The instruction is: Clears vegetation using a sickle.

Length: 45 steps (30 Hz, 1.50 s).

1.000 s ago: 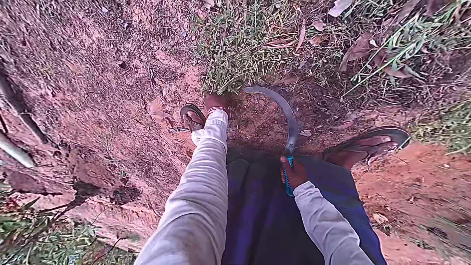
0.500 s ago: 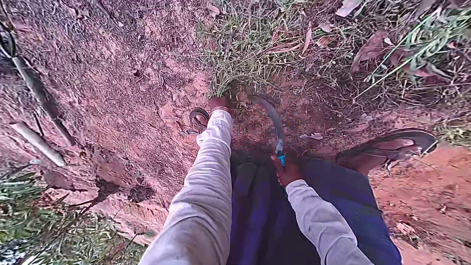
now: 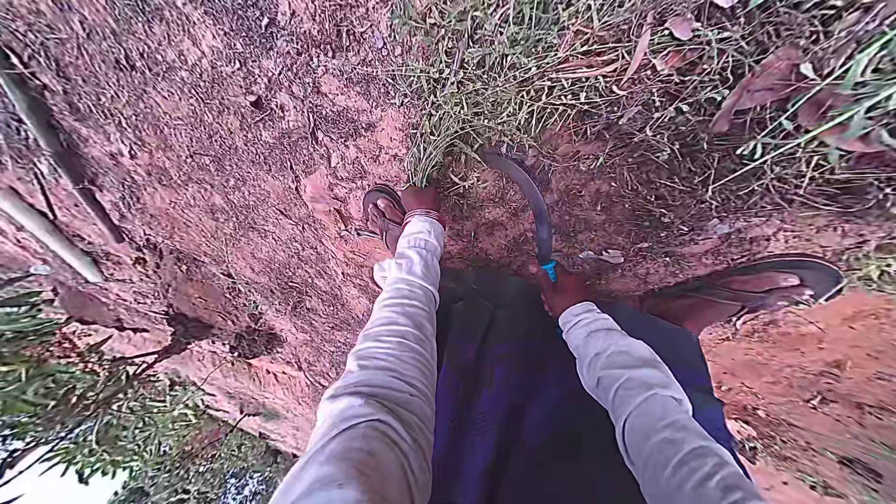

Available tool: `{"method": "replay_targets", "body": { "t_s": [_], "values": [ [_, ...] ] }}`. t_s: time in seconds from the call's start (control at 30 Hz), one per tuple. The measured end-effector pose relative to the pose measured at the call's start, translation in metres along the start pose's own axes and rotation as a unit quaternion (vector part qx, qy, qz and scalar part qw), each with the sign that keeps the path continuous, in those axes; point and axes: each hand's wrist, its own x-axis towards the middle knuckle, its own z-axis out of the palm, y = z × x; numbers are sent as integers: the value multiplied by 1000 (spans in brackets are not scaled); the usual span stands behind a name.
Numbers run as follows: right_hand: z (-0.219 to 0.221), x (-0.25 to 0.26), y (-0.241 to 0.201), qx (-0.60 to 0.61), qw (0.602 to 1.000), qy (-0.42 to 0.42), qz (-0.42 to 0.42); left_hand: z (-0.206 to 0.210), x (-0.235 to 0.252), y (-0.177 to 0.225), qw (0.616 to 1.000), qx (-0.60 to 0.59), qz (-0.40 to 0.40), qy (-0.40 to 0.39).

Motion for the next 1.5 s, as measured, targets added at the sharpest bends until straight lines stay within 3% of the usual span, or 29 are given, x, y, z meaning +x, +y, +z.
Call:
{"method": "replay_targets", "body": {
  "t_s": [0.1,0.2,0.27,0.4,0.5,0.57,0.7,0.8,0.87,0.97,1.03,1.17,1.3,1.5],
  "values": [
    [16,-43,34,15,999,25,16,-5,1,5,1000,26,8,-2],
    [29,-93,64,104,978,162,-77,-7,-1,2,999,25,43,-4],
    [21,-108,60,149,962,209,-91,-6,-3,-1,998,13,69,-7],
    [0,-104,52,210,961,177,-33,-4,-10,-22,995,56,79,-39],
    [3,-91,52,207,966,142,-59,-14,-6,-42,994,103,-10,-32],
    [3,-75,51,182,975,105,-73,-11,6,-59,998,46,-52,-5],
    [-5,-11,28,70,995,24,-61,5,7,-67,991,-102,-58,72],
    [-26,27,9,-64,996,-35,-58,9,-20,-48,984,-135,-108,36],
    [-30,21,14,-94,992,-11,-87,22,-24,-51,986,-143,-91,-5],
    [-22,-14,43,-57,985,97,-128,32,-40,-37,999,-9,-24,-40],
    [-16,-36,63,2,978,165,-131,37,-50,-21,994,71,-48,-63],
    [-15,-66,74,80,965,212,-136,41,-45,1,979,176,-69,-74],
    [-14,-78,70,87,964,203,-146,19,-24,-16,992,98,-81,-12],
    [-12,-47,62,62,993,65,-82,4,-14,-34,997,34,-62,2]
  ]
}}
